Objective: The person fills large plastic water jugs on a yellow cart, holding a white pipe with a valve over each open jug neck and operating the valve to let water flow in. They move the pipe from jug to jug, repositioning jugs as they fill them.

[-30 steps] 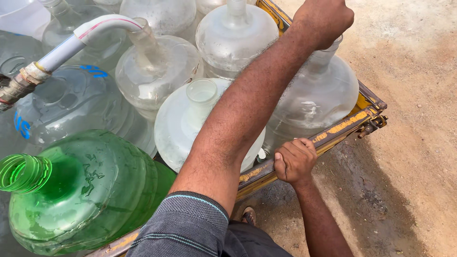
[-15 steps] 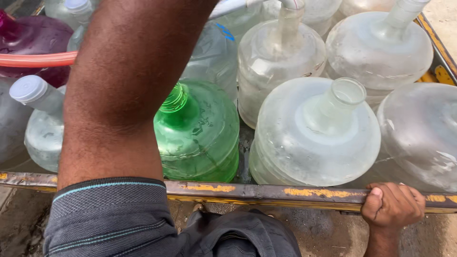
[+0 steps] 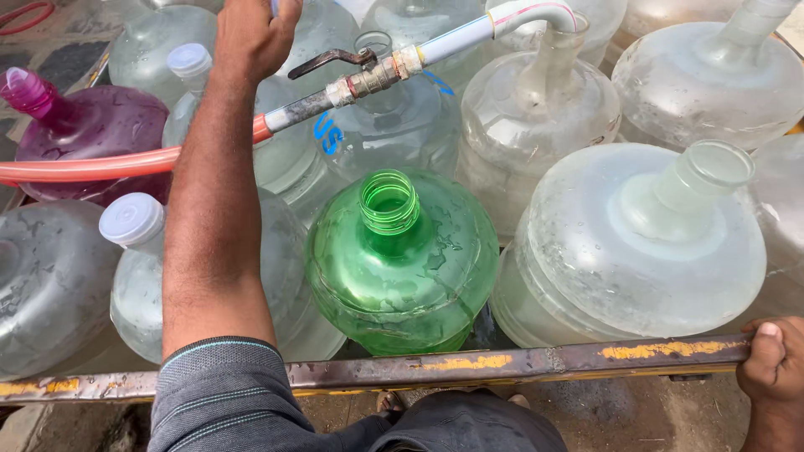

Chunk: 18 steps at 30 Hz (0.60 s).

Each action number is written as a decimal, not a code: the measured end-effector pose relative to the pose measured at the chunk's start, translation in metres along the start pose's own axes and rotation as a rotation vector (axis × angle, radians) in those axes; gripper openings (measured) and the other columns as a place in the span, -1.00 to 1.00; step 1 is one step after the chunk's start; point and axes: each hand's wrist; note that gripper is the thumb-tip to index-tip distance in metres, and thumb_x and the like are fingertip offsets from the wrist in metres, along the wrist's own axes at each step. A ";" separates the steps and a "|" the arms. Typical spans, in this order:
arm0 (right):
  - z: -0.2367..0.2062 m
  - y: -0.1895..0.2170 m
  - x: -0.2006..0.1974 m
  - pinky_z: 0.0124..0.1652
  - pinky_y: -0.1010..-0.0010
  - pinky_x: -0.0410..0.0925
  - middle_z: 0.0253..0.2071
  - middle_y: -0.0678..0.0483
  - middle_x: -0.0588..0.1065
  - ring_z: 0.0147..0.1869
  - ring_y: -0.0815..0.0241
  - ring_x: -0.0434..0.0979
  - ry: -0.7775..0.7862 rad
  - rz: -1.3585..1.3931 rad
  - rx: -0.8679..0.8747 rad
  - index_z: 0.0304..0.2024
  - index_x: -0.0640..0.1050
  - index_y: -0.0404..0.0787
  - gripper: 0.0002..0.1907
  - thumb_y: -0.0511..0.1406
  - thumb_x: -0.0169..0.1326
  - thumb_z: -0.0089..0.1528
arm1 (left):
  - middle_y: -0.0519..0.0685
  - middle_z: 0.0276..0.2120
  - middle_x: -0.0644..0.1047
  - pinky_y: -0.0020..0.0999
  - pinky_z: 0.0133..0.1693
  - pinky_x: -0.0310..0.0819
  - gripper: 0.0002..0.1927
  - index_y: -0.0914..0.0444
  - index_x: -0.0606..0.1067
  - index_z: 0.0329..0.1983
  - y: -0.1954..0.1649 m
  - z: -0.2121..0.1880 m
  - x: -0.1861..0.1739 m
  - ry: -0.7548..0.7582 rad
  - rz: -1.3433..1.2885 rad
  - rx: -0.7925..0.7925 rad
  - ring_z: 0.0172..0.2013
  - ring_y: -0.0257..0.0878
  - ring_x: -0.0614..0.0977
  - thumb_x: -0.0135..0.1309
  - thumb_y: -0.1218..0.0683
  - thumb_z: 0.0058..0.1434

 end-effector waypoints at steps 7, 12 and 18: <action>0.012 0.026 -0.016 -0.10 0.34 0.26 -0.45 0.06 0.43 -0.37 0.16 0.34 -0.021 -0.182 -0.105 -0.35 0.55 -0.28 -0.66 -0.33 -0.16 0.45 | 0.22 -0.12 0.51 -0.03 0.01 0.45 -0.65 0.30 0.48 -0.07 0.009 0.025 0.066 0.225 -0.206 0.012 -0.06 0.10 0.55 0.19 -0.03 0.23; 0.013 0.040 -0.025 0.20 0.27 0.27 -0.41 0.14 0.47 -0.28 0.13 0.36 -0.064 -0.307 -0.193 -0.41 0.51 -0.18 -0.67 -0.31 -0.18 0.42 | 0.06 -0.14 0.58 -0.08 -0.13 0.62 -0.54 0.21 0.46 -0.07 -0.025 0.036 0.058 0.663 -0.460 -0.200 -0.13 -0.04 0.67 0.22 -0.18 0.16; 0.024 0.032 -0.032 -0.14 0.34 0.25 -0.39 0.02 0.45 -0.37 0.16 0.31 0.004 -0.260 -0.097 -0.38 0.52 -0.28 -0.61 -0.28 -0.17 0.48 | 0.03 -0.09 0.64 -0.09 -0.10 0.52 -0.42 0.15 0.50 0.08 -0.055 0.041 0.045 0.667 -0.268 0.073 -0.08 -0.11 0.65 0.30 -0.30 0.20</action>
Point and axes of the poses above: each hand's wrist, its own z-axis towards the middle knuckle, its own x-axis out of the palm, y = z × x
